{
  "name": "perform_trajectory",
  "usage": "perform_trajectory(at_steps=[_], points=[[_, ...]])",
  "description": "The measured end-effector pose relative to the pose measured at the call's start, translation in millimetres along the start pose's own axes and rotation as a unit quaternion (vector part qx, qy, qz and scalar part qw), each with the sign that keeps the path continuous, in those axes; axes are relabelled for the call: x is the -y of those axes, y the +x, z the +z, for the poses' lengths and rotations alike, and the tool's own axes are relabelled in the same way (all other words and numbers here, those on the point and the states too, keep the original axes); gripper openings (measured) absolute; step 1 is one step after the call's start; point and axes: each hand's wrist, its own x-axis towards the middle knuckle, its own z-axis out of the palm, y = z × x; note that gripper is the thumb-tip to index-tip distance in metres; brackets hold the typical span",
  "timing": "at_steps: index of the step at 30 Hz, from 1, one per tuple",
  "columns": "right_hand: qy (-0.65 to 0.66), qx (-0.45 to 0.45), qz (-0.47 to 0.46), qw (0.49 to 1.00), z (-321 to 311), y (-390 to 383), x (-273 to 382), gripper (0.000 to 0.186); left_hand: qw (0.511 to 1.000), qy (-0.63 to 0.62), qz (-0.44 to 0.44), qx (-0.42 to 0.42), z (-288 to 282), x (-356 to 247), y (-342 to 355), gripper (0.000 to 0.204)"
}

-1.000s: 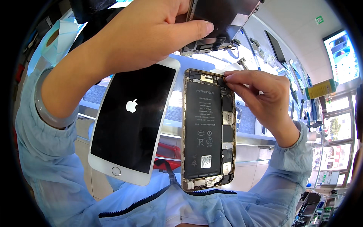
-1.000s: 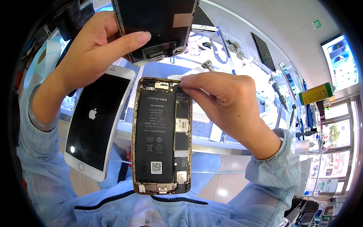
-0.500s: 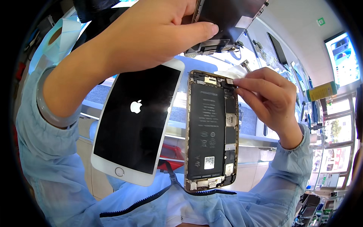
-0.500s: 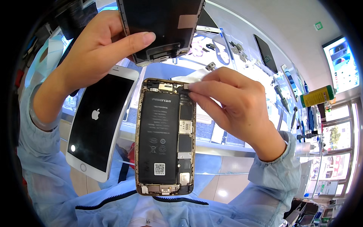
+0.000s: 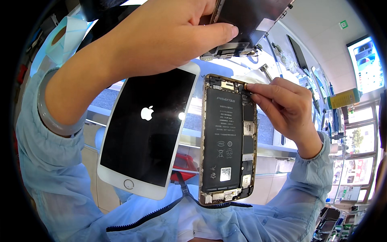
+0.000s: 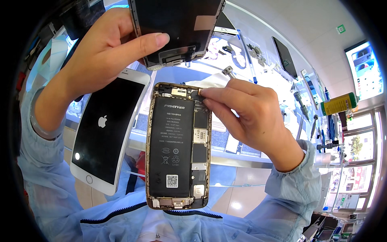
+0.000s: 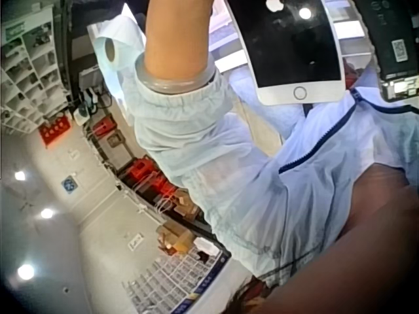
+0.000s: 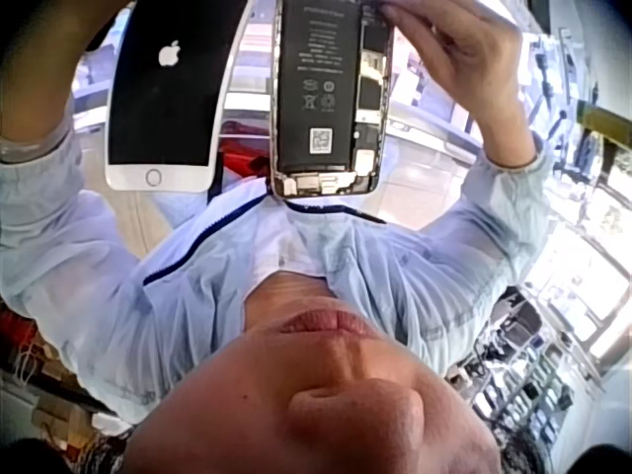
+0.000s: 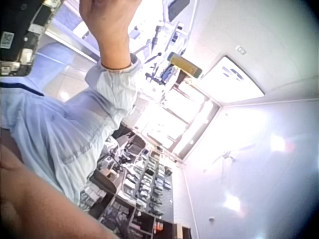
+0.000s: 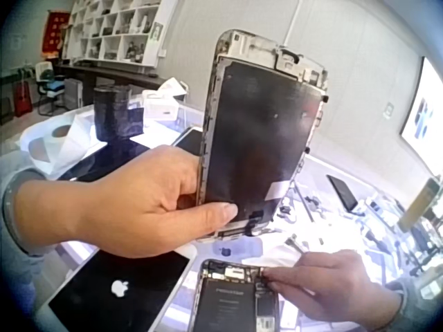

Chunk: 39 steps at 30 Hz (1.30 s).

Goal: The person disassembles a white smartphone, removes the battery, and replaces it with a new one. They then reassemble the device and test the screen and camera functionality to verify the repair.

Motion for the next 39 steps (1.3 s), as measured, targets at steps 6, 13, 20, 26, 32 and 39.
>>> perform_trajectory(at_steps=[6, 13, 20, 26, 32, 39], points=[[0.070, 0.012, 0.043, 0.997, 4, -4, -5, 0.013, 0.998, -0.055, -0.007, 0.017, 1, 11, 3, 0.022], [0.127, 0.018, 0.077, 0.989, 3, 6, -11, 0.009, 1.000, -0.010, 0.008, -0.025, 11, 28, 0, 0.026], [0.074, 0.000, 0.008, 0.997, -7, -7, -11, 0.009, 0.999, -0.017, 0.026, -0.034, 15, 29, -3, 0.026], [0.060, 0.025, -0.028, 0.997, -1, -6, -11, 0.014, 1.000, 0.003, 0.016, -0.021, 11, 27, -4, 0.027], [0.038, 0.032, -0.045, 0.998, -3, -2, -11, 0.013, 0.999, -0.004, 0.037, -0.028, 10, 30, -5, 0.026], [0.000, 0.012, -0.101, 0.995, -1, 1, -12, 0.010, 0.999, -0.016, 0.043, 0.001, 7, 29, -7, 0.024]])
